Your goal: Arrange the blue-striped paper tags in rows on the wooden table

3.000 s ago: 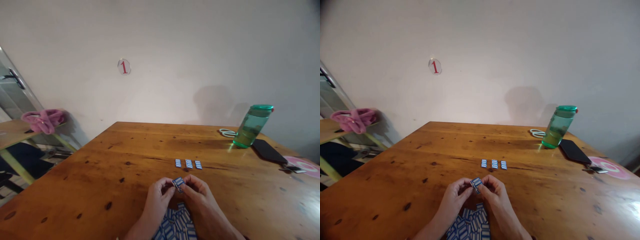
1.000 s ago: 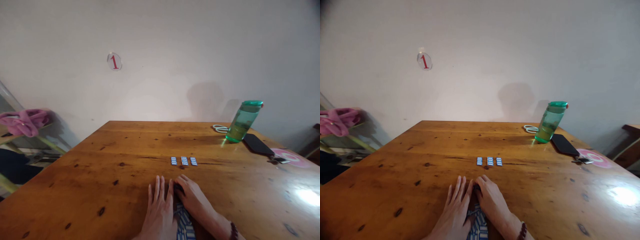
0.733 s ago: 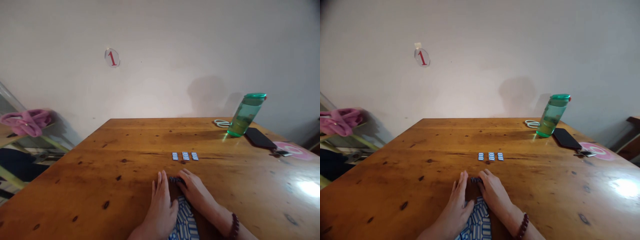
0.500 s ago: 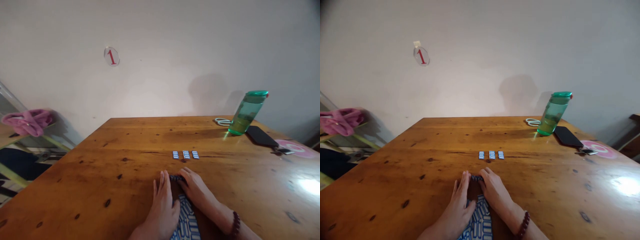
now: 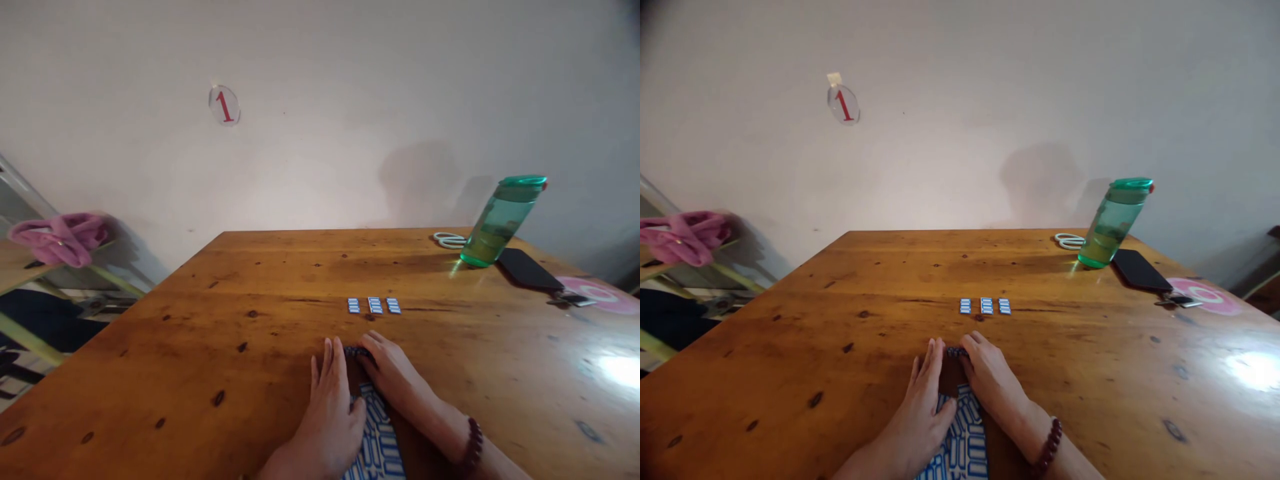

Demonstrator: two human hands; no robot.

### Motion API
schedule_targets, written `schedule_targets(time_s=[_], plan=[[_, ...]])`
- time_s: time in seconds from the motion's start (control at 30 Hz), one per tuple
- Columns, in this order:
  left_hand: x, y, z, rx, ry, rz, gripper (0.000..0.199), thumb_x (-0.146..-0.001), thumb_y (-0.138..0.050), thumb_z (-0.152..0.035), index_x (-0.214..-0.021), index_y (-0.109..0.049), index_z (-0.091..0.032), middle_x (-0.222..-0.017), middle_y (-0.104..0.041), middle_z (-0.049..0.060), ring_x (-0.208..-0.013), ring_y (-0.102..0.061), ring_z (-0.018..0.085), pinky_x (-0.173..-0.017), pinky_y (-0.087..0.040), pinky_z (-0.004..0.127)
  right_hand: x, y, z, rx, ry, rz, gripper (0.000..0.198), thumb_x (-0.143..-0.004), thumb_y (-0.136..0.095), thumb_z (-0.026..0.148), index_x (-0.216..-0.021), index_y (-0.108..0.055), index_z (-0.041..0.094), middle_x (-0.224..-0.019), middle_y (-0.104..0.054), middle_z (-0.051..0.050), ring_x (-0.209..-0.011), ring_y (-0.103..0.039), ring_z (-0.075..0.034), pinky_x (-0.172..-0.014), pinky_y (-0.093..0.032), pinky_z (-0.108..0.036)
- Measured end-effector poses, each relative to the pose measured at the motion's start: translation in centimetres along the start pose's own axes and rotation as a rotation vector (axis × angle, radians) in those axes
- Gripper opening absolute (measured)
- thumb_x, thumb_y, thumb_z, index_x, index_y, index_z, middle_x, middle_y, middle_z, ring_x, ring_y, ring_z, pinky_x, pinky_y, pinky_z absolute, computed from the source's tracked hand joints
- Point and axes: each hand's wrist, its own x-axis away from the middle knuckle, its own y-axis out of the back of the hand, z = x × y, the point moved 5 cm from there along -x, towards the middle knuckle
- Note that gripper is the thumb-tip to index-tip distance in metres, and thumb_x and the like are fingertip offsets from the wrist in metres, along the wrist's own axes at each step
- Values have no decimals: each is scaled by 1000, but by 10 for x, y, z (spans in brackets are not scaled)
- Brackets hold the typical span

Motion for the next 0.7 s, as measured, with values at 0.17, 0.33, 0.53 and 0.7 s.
schedule_targets(time_s=[0.17,0.33,0.53,0.7], plan=[[2,7,-6,-136,-46,-61,75,-69,-38,-12,-139,-11,-13,-146,-1,5,-131,13,21,-106,2,48,1,0,0,25,-7,0,12,-79,-46,10,-76,-54,18,-79,-56,-3,-71,-52,-16,-67,-39,-27],[1,7,-4,-167,-65,-24,70,-72,-43,-21,-137,-20,-14,-146,-6,9,-132,9,26,-104,1,53,1,1,1,20,-11,3,13,-78,-47,8,-79,-56,17,-81,-56,-4,-73,-52,-17,-68,-39,-26],[-14,28,5,-68,-117,-315,46,-73,-46,-12,-117,-51,-18,-122,-53,6,-117,-40,21,-101,-27,38,0,1,2,0,1,20,16,-79,-44,6,-80,-57,16,-81,-56,-5,-76,-53,-17,-70,-40,-26],[-22,31,5,-95,-168,-340,20,-74,-48,-8,-84,-61,-19,-86,-61,2,-88,-52,19,-81,-40,32,-1,3,6,-14,11,29,20,-76,-44,4,-80,-59,17,-81,-57,-4,-77,-54,-17,-70,-40,-26]])
